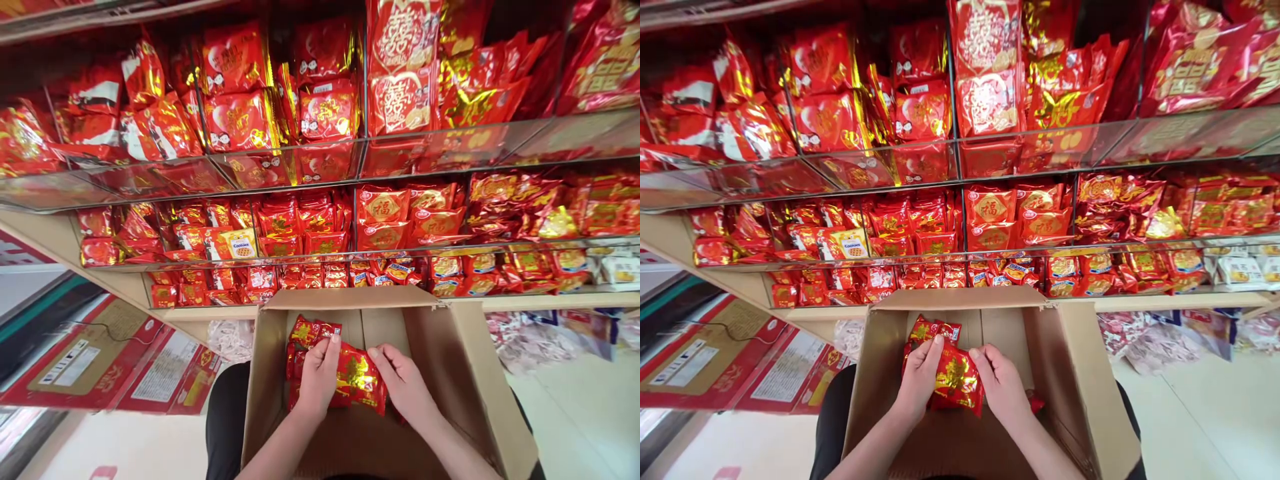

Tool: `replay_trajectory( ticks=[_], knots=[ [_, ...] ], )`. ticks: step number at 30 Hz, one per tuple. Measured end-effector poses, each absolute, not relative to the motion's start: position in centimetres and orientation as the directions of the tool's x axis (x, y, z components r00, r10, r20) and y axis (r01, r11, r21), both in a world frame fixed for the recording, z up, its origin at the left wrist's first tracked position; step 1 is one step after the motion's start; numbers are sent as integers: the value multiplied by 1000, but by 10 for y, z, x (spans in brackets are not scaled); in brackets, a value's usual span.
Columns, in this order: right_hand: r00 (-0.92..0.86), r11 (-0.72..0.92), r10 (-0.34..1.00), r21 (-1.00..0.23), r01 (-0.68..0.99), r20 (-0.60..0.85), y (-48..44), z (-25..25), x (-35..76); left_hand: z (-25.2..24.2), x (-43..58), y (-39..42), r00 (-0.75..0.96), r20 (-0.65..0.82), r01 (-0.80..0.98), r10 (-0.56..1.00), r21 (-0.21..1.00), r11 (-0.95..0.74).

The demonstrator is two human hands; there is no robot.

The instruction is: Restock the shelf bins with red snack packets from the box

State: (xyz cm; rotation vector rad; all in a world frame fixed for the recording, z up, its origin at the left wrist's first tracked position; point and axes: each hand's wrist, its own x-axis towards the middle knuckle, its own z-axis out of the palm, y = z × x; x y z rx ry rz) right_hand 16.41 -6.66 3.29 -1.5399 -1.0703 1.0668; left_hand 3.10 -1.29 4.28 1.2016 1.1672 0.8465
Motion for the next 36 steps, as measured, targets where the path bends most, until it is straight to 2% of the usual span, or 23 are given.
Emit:
replay_trajectory(
  ticks=[4, 9, 16, 20, 22, 26, 29, 32, 36],
  knots=[
    [364, -142, 929, -972, 185, -66, -64, 31, 154, 41, 33, -14, 128, -121, 138, 984, 985, 103],
    [295, -122, 946, -991, -51, -131, -68, 24, 144, 40, 31, -15, 15, -95, 174, 995, 981, 91],
    [349, -178, 931, -966, 189, -104, -75, 8, 136, 25, 23, -16, 19, -127, 152, 992, 981, 123],
    [427, -214, 899, -950, 228, -100, -71, 3, 148, 21, 16, -17, -24, -275, 26, 961, 961, 276],
    [450, -251, 881, -951, 182, -146, -68, -1, 154, 22, 15, -21, -28, -378, -58, 925, 925, 376],
    [433, -294, 868, -954, 53, -244, -67, -7, 155, 23, 22, -37, 180, -550, -301, 815, 758, 578],
    [414, -278, 871, -960, -26, -264, -70, -6, 149, 22, 31, -48, 210, -611, -412, 763, 652, 636],
    [351, -226, 896, -960, -164, -271, -72, -6, 146, 29, 36, -47, 182, -588, -472, 788, 651, 595],
    [272, -296, 888, -914, -277, -370, -72, -23, 145, 60, 32, -32, 113, -449, -460, 886, 767, 447]
  ],
)
